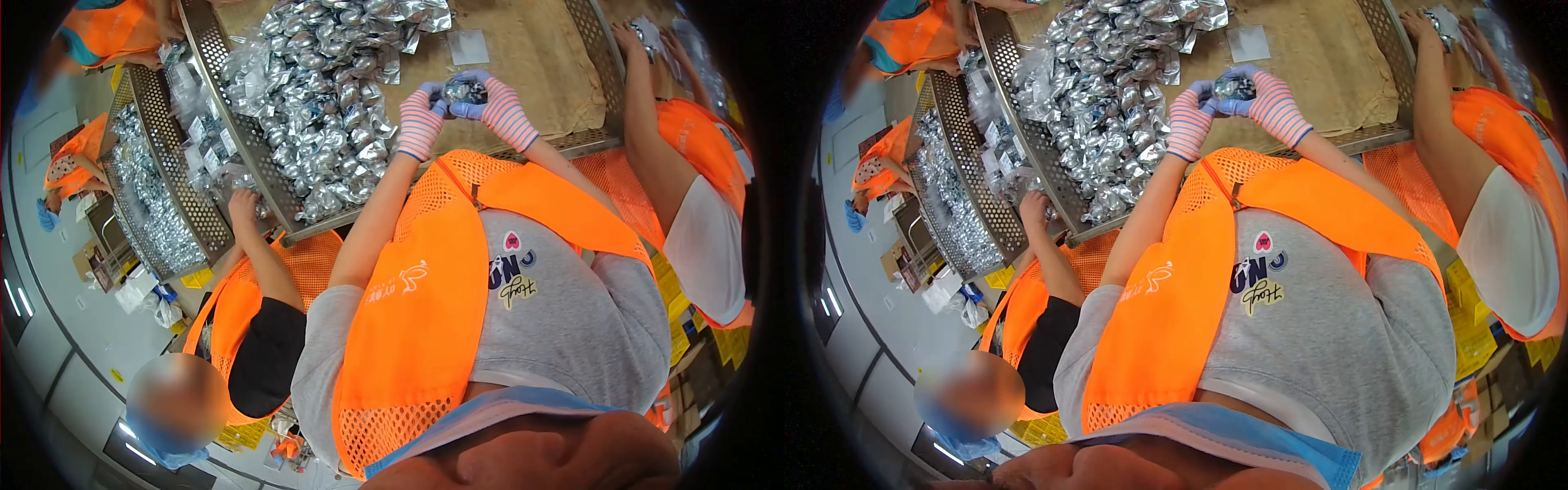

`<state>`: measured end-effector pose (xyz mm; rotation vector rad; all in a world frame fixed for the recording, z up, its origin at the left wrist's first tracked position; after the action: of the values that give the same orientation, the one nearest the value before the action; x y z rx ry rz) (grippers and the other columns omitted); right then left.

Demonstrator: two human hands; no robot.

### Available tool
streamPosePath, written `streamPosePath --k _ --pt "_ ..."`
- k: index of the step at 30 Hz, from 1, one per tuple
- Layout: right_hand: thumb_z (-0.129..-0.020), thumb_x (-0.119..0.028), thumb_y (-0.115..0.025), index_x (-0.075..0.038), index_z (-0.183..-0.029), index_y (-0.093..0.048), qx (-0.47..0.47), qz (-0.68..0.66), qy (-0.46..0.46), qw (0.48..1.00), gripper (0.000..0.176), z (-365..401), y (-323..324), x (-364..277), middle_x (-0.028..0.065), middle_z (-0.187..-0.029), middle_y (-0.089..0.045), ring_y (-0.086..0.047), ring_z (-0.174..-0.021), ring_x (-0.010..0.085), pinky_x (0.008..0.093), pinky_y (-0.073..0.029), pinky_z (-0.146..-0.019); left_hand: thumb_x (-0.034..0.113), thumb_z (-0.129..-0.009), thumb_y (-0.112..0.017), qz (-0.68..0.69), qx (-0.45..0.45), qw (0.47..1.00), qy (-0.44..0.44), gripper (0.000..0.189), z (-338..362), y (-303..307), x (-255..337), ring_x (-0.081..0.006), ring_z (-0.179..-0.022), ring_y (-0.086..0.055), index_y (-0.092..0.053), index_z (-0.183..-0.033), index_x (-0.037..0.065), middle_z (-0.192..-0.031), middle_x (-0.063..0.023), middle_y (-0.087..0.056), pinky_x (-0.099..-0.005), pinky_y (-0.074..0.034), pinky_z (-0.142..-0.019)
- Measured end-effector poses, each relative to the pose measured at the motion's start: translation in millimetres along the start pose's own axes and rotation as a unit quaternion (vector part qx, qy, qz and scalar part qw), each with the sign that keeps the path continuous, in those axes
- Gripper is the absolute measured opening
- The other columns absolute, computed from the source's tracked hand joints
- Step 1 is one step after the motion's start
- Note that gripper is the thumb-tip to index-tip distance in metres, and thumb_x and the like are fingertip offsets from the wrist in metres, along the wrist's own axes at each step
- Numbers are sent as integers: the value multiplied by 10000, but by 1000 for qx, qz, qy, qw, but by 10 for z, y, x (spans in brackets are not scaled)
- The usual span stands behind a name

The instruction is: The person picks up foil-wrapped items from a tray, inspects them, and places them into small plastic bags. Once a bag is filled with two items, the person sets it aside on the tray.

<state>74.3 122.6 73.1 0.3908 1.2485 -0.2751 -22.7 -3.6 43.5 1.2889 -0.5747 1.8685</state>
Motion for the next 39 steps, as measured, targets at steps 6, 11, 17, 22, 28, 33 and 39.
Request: streamPosePath --k 6,11,17,22,28,33,39 --pt "-616 -192 -766 -86 -1054 -570 24 173 -17 984 492 147 142 150 122 -914 -623 -607 -830 228 312 -481 -772 92 -777 -646 177 -180 965 75 489 11 -151 -256 -181 -986 -547 -423 -1197 -19 -1089 -109 -556 -312 -483 -837" --pt "-671 -156 -714 -94 -1093 -547 -97 201 17 975 458 269 160 249 145 -941 -620 -598 -854 286 340 -478 -779 154 -739 -704 223 -209 943 135 519 100 -154 -458 -154 -915 -572 -473 -1168 -25 -1033 -71 -588 -289 -487 -804" --pt "-690 -73 -674 -92 -1148 -503 14 350 23 936 489 131 126 172 158 -994 -594 -579 -888 308 355 -470 -798 113 -785 -646 239 -195 950 53 503 -143 -209 -343 -164 -990 -550 -436 -1227 -6 -1092 -68 -567 -296 -477 -845" --pt "-721 -178 -663 -112 -1122 -489 11 443 -43 895 441 -54 109 223 151 -1001 -585 -562 -924 321 389 -465 -796 109 -808 -623 168 -176 969 46 455 -408 -278 -524 -142 -947 -555 -464 -1229 39 -1065 -58 -585 -265 -486 -792" --pt "-726 -171 -639 -87 -1078 -487 -53 521 -54 850 393 -99 102 288 145 -983 -590 -573 -919 304 396 -477 -770 85 -770 -656 38 43 995 86 273 -287 -157 -647 -120 -661 -587 -573 -1020 13 -776 -61 -626 -261 -498 -526" --pt "-728 -237 -647 -109 -1053 -516 -86 575 -69 811 373 -131 58 250 129 -966 -594 -584 -892 286 392 -476 -759 94 -760 -662 -7 -155 957 244 255 -175 -304 -737 -184 -649 -607 -548 -962 -13 -759 -90 -617 -296 -522 -527" --pt "-734 -152 -594 -66 -980 -555 -73 556 -100 822 264 -144 77 185 146 -913 -619 -604 -889 289 390 -497 -728 -39 -772 -554 -100 -92 971 194 218 -440 -550 -1213 -247 -610 -618 -453 -955 23 -769 -113 -581 -378 -563 -518"
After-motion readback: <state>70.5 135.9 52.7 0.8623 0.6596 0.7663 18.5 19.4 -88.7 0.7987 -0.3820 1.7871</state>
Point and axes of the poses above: each hand's wrist, its own z-axis away from the middle knuckle, its own y-axis out of the back of the hand, x = y × z, the point moved 1 cm from there along -z, towards the middle knuckle
